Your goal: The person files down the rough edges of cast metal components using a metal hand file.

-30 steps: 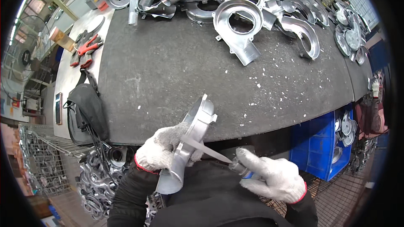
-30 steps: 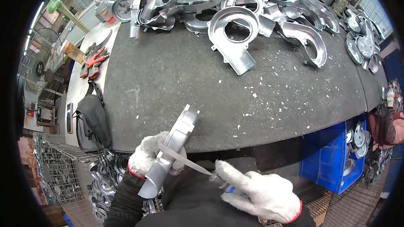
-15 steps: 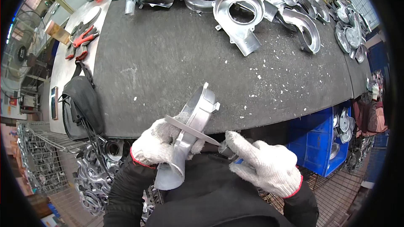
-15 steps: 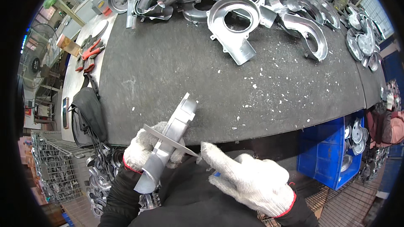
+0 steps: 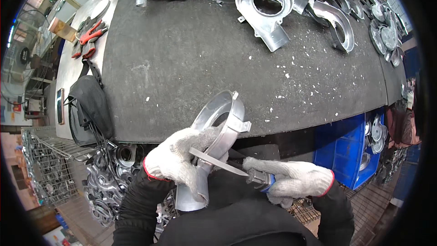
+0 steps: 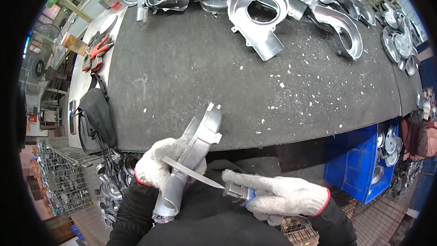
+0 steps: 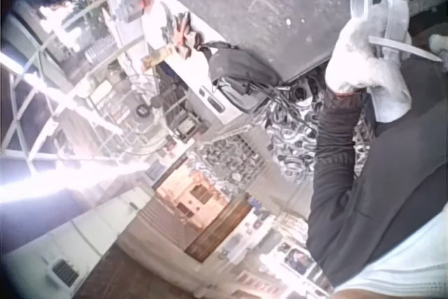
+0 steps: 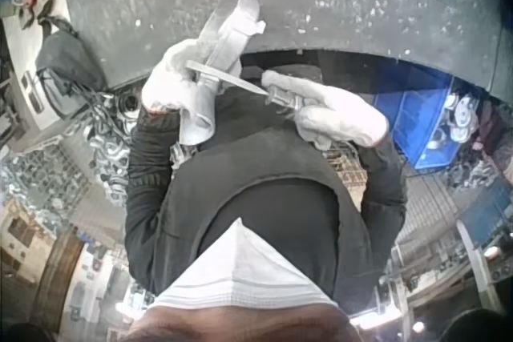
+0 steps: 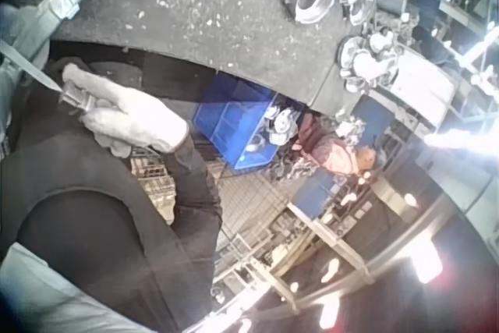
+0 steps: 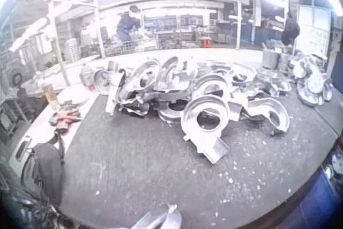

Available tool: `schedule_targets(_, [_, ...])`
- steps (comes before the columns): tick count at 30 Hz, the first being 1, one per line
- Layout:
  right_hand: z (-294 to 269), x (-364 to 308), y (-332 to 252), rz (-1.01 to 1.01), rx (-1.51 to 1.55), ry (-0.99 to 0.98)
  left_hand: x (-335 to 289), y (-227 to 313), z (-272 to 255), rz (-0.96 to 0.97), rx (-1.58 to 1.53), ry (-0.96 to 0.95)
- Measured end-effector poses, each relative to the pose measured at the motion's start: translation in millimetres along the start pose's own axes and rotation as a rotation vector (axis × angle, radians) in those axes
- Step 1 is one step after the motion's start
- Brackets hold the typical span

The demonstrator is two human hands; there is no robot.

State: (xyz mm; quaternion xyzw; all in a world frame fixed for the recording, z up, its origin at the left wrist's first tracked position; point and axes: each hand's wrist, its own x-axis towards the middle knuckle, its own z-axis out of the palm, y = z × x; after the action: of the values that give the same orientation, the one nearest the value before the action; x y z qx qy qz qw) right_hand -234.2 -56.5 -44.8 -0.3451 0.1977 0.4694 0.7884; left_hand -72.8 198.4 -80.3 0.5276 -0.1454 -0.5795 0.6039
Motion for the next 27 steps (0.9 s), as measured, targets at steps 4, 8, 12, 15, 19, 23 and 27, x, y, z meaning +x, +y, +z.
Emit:
schedule_targets(4, [4, -4, 5, 0.064, -0.126, 0.117, -2, -1, 3, -0.028, 0.070, 0.010])
schedule_targets(8, [22, -5, 24, -0.400, -1.105, 0.535, -1, 2, 10, -0.111, -0.195, 0.169])
schedule_targets(12, [27, 4, 35, -0.328, -1.669, 0.740, -1, -12, 8, -0.072, -0.236, 0.243])
schedule_targets(15, [19, 4, 44, -0.458, -1.321, 0.731, 9, -4, -6, 0.269, 0.286, -0.134])
schedule_targets(19, [-2, 0, 41, -0.618, -1.095, 0.271, -4, -24, 5, 0.089, -0.158, 0.182])
schedule_targets(23, [-19, 11, 37, 0.019, -0.142, -0.053, 9, -6, -2, 0.082, 0.164, -0.119])
schedule_targets(27, [-17, 16, 36, 0.058, -0.166, -0.111, 3, -11, 8, 0.068, 0.061, -0.029])
